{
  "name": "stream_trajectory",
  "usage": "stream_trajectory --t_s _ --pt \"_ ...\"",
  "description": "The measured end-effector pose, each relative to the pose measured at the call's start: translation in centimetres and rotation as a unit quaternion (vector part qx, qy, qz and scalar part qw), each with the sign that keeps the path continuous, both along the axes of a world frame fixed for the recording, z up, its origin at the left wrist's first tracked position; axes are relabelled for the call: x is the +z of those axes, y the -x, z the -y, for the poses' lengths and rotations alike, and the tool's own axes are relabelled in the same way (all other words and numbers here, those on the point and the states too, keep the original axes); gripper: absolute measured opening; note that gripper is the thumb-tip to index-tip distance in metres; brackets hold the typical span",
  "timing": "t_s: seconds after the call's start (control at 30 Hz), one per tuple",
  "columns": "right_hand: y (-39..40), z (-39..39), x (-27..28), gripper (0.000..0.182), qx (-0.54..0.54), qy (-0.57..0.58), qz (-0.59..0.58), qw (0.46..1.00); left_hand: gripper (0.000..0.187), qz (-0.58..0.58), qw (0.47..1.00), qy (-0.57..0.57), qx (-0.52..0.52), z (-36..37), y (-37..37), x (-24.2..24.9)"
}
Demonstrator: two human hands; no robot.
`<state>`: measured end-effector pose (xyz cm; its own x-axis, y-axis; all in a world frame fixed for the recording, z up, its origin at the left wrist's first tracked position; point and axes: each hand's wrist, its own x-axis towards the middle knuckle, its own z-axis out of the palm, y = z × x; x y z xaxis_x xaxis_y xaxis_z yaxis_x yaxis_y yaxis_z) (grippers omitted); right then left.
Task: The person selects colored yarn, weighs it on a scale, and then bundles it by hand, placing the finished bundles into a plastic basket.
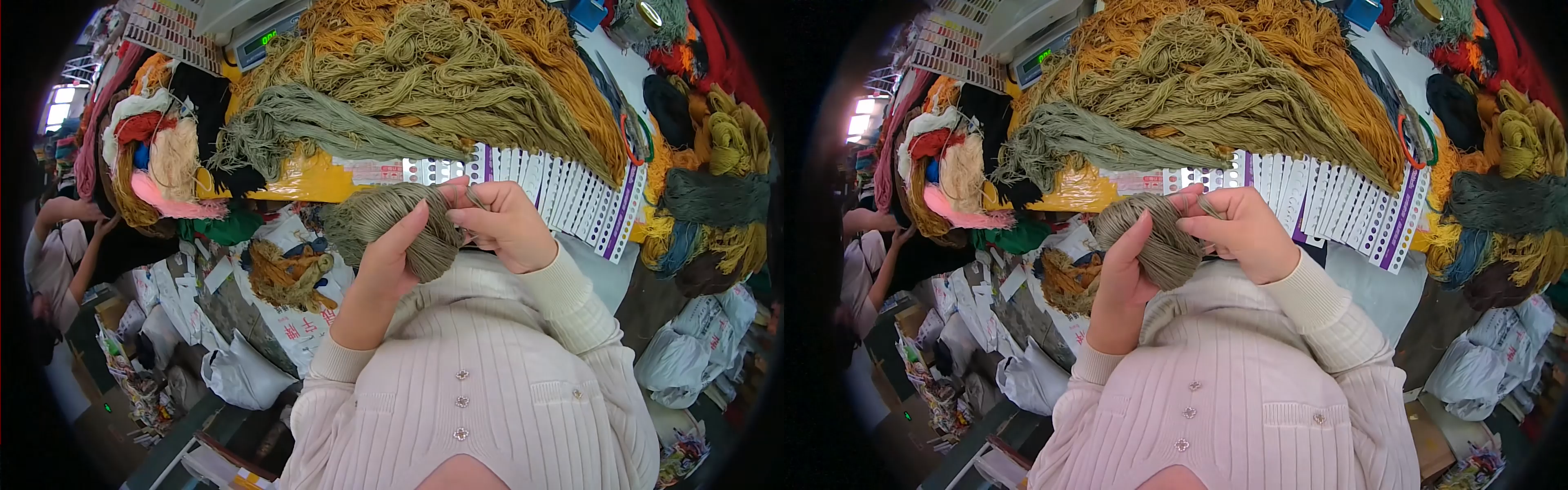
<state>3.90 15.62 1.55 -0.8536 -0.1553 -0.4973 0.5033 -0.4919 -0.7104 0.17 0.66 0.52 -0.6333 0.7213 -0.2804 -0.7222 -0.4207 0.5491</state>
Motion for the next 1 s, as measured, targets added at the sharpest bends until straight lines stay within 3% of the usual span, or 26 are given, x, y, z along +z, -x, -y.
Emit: stream_trajectory --t_s 0.37,0.47,0.67,0.77,0.87,1.0 --pt "-0.2 -0.1 -0.7 0.009 -0.022 0.035 -0.001 0.999 0.043 0.048 0.998 -0.023 0.019 0.2 0.2 -0.1" --pt "-0.3 -0.1 -0.7 0.009 -0.028 0.039 -0.005 0.999 0.035 0.061 0.996 -0.055 0.019 0.1 0.3 0.0" --pt "-0.1 -0.1 -0.1 0.010 -0.033 0.072 -0.025 0.997 0.031 0.068 0.998 -0.009 0.009 -0.1 0.3 -0.2" --pt "-0.2 -0.3 -0.6 0.010 -0.021 0.063 -0.013 0.998 0.030 0.072 0.997 -0.015 0.010 -0.1 0.2 -0.3" --pt "0.1 0.2 1.2 0.011 -0.008 -0.065 -0.053 0.996 0.030 0.077 0.997 0.004 0.024 -0.3 0.2 -0.5" --pt "-0.1 -0.1 0.0 0.012 0.020 -0.092 -0.066 0.993 0.031 0.065 0.997 0.014 0.026 -0.2 0.2 -0.6"
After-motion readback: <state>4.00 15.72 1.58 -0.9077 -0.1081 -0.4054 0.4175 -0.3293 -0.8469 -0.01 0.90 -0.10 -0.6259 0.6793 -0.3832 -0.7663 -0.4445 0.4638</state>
